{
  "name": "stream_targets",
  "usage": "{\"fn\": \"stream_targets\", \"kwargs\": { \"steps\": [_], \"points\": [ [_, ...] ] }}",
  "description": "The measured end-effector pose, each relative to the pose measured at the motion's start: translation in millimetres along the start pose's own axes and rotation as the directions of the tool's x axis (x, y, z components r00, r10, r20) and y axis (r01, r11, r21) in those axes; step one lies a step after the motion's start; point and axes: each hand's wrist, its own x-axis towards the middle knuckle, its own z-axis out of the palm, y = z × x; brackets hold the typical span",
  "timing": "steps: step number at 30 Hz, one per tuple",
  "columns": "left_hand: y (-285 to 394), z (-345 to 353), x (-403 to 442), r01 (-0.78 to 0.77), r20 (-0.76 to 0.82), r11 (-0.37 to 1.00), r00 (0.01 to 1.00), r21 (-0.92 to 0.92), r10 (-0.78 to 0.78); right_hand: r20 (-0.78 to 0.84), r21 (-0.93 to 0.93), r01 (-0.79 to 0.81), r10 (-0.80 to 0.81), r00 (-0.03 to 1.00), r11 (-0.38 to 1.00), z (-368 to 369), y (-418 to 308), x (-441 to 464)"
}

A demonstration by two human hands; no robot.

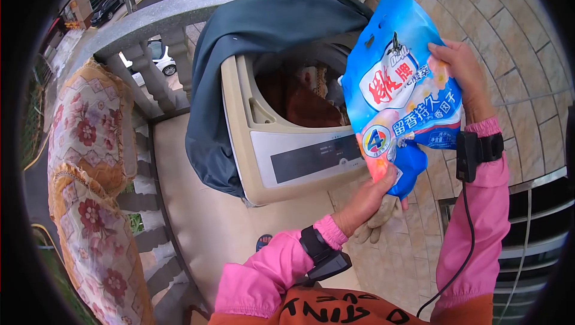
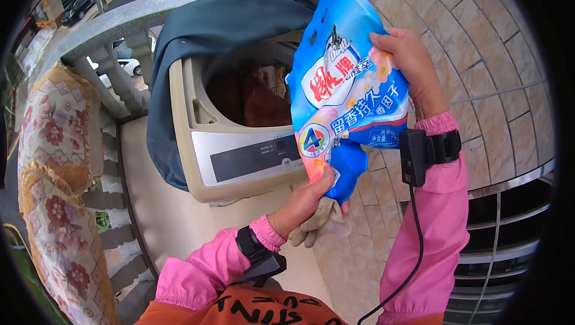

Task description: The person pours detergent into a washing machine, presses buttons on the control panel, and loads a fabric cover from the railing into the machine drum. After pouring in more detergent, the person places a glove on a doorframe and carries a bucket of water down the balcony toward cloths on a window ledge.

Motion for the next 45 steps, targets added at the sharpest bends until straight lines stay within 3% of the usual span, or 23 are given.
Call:
{"fn": "stream_targets", "kwargs": {
  "steps": [2,3,6,7,10,12,13,15,17,20,22,23,24,26,28,30,34,36,42,45],
  "points": [
    [11.6,-8.2,1.6,0.278,-0.067,0.957,0.957,-0.087,-0.284,-0.004,-0.04,0.005,-0.005,1.0,0.999,7.2,11.5,-0.6],
    [7.3,-8.3,7.1,0.162,-0.145,0.986,0.975,-0.045,-0.167,-0.009,-0.088,0.034,-0.035,0.999,0.996,14.4,8.5,1.4],
    [-6.4,-6.1,9.8,0.011,-0.099,1.0,0.995,0.02,-0.009,-0.017,-0.098,0.035,-0.037,0.999,0.995,10.0,-1.3,2.1],
    [12.2,-3.3,5.1,0.137,-0.077,0.989,0.987,-0.061,-0.142,0.015,-0.104,0.018,-0.017,1.0,0.994,9.8,8.9,10.6],
    [-5.6,-15.0,14.2,0.129,-0.098,0.991,0.986,-0.034,-0.132,0.051,-0.243,-0.001,0.014,0.999,0.97,15.4,25.0,19.7],
    [-11.8,-13.7,12.1,0.12,-0.071,0.988,0.989,-0.095,-0.127,0.004,-0.113,0.028,-0.028,1.0,0.993,8.3,17.4,14.1],
    [-7.9,-11.0,11.0,0.151,-0.094,0.985,0.983,-0.077,-0.158,-0.008,-0.18,0.034,-0.035,0.999,0.983,6.2,10.3,10.1],
    [-5.0,-11.1,12.3,0.183,-0.118,0.982,0.975,-0.047,-0.188,0.02,-0.143,0.033,-0.03,0.999,0.989,10.4,15.2,11.5],
    [-8.2,-12.8,17.7,0.087,-0.106,0.995,0.99,-0.055,-0.093,0.044,-0.116,0.03,-0.025,0.999,0.993,6.9,12.7,9.6],
    [4.1,-2.0,12.5,0.08,-0.111,0.991,0.99,-0.11,-0.092,0.001,-0.042,0.055,-0.055,0.998,0.998,3.6,5.8,4.7],
    [-9.5,-11.0,18.9,0.153,-0.127,0.982,0.978,-0.107,-0.166,0.028,-0.098,0.027,-0.024,0.999,0.995,10.7,26.7,13.6],
    [-14.4,-13.9,22.8,0.218,-0.137,0.972,0.964,-0.093,-0.229,0.054,-0.296,-0.009,0.026,0.998,0.955,11.4,42.6,22.1],
    [-12.0,-12.5,23.0,0.215,-0.13,0.973,0.966,-0.083,-0.224,0.045,-0.297,-0.002,0.017,0.999,0.955,9.3,37.6,20.0],
    [-13.0,-14.8,14.8,0.306,-0.164,0.951,0.941,0.038,-0.296,0.066,-0.036,0.016,-0.014,0.998,0.999,5.0,34.9,6.1],
    [-17.0,-19.4,7.7,0.368,-0.175,0.923,0.922,0.116,-0.346,0.091,-0.019,-0.007,0.009,0.996,1.0,-5.3,33.1,-8.7],
    [-24.5,-27.7,5.3,0.127,-0.107,0.943,0.989,0.308,-0.099,0.09,0.017,0.036,-0.037,0.995,0.999,-28.9,41.3,-17.6],
    [-20.4,-31.9,4.9,0.02,-0.137,0.959,0.99,0.282,0.019,0.041,0.078,0.063,-0.066,0.997,0.995,-53.5,35.1,-46.5],
    [-8.6,-19.7,12.5,-0.116,-0.182,0.973,0.971,0.2,0.153,0.063,0.117,0.061,-0.069,0.996,0.991,-65.2,29.5,-54.5],
    [1.9,1.6,56.6,-0.127,-0.307,0.969,0.933,0.214,0.19,0.022,0.224,0.165,-0.175,0.984,0.96,-93.8,14.1,-71.3],
    [6.6,7.4,84.3,-0.232,-0.267,0.97,0.933,0.07,0.242,0.066,0.216,0.194,-0.212,0.975,0.957,-106.5,0.9,-76.2]
  ]
}}
